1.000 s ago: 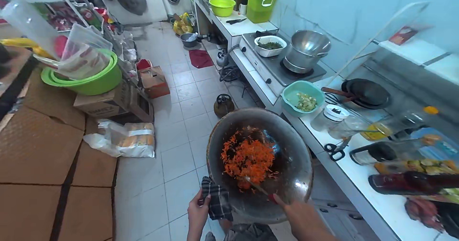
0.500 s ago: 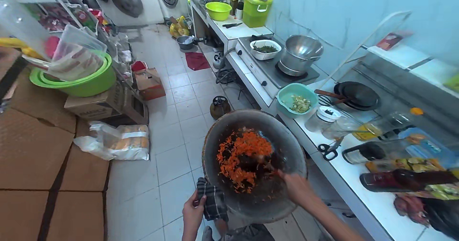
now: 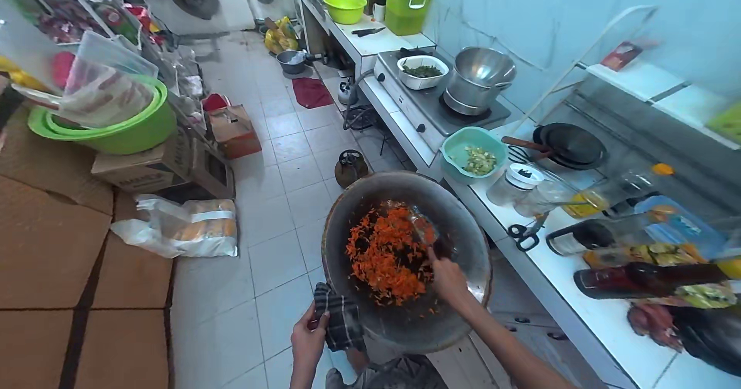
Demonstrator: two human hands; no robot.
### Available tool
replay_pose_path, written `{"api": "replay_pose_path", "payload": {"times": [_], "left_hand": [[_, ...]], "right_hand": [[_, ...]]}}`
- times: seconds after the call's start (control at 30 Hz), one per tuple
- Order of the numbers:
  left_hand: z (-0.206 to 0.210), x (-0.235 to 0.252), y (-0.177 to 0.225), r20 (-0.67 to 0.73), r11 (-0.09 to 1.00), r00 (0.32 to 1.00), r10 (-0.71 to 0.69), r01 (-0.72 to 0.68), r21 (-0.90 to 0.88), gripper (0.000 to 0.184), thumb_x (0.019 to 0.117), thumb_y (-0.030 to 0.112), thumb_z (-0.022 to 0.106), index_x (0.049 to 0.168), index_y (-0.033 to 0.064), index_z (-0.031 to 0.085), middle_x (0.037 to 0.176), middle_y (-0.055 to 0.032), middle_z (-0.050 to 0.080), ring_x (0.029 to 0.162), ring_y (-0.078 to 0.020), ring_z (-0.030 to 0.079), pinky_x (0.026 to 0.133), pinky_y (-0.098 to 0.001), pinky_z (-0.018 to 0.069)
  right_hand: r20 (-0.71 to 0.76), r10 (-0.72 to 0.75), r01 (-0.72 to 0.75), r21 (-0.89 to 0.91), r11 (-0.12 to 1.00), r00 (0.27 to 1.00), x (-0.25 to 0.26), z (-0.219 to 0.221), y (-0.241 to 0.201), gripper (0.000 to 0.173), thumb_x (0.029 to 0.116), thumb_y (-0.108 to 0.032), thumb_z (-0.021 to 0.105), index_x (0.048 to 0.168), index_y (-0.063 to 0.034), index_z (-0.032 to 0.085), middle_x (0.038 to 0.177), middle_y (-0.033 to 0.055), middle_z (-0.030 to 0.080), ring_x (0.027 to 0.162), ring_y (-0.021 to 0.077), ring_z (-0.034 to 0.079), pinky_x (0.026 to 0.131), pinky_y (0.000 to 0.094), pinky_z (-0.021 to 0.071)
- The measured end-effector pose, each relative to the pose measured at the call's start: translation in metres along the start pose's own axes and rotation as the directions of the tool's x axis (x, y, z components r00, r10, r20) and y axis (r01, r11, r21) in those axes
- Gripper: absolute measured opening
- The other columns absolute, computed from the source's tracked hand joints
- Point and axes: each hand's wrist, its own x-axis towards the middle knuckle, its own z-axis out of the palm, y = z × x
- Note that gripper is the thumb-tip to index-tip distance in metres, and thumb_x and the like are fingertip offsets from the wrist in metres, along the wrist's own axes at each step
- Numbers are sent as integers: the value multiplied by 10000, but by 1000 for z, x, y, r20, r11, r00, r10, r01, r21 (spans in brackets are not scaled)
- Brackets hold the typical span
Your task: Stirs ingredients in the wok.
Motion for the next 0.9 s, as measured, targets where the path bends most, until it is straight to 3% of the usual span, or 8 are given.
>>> {"api": "replay_pose_path", "payload": {"times": [0.1,0.2,0.37,0.53,0.67,0.77,0.83,0.9], "left_hand": [[-2,0,1,14,1000,1000,6,-6,8,492,918,72,740,1380,-30,606,1068,-208,742,884,-267,739,853,-452,597],[0,-3,-1,-3,1000,1000,-10,10,-4,496,934,64,713,1400,-46,582,1114,-232,727,939,-293,736,889,-468,589],[2,0,2,26,1000,1000,-14,14,0,483,937,72,714,1396,-22,596,1112,-207,736,940,-274,737,883,-456,589],[0,-1,2,20,1000,1000,-17,17,4,491,933,68,718,1397,-30,592,1108,-225,731,934,-289,737,889,-465,586],[0,3,1,31,1000,999,-6,5,10,494,928,75,722,1396,-22,596,1098,-205,740,923,-272,742,881,-457,593],[-4,3,3,63,1000,998,-4,4,8,494,931,78,724,1398,-20,594,1092,-201,742,915,-267,744,875,-453,598],[-8,4,4,76,1000,997,-10,9,10,491,937,81,719,1400,-21,590,1072,-193,748,899,-259,749,863,-447,606],[-7,1,2,68,1000,997,-19,19,6,488,941,75,715,1400,-26,588,1077,-204,743,900,-266,747,865,-451,603]], "right_hand": [[106,-88,96,-66,993,990,-47,-9,-4,852,867,-102,683,1622,-277,330,1251,245,665,1137,455,654,892,629,548],[185,-107,129,-111,985,977,-98,-11,-10,822,859,-57,682,1603,-230,376,1189,260,681,1086,471,664,857,638,546],[114,-6,14,-75,997,993,-54,14,-13,852,894,-83,684,1638,-206,288,1273,258,647,1144,456,649,907,610,547],[262,-102,145,-152,978,960,-121,-17,-8,851,857,-45,690,1618,-207,344,1197,292,668,1091,489,657,862,644,537],[130,-18,33,-111,993,991,-58,5,14,802,874,-94,690,1600,-205,367,1236,266,663,1126,472,652,884,633,543],[99,-12,12,5,1000,995,-19,-14,39,716,922,-203,644,1593,-243,397,1253,246,670,1140,444,658,929,639,526],[144,6,-25,132,991,989,-18,-49,66,490,977,-289,617,1454,-188,571,1161,203,706,993,367,719,877,587,578],[251,100,-152,201,968,963,-26,-84,90,358,1024,-279,570,1327,-96,625,1087,186,707,886,297,727,821,500,598]]}}
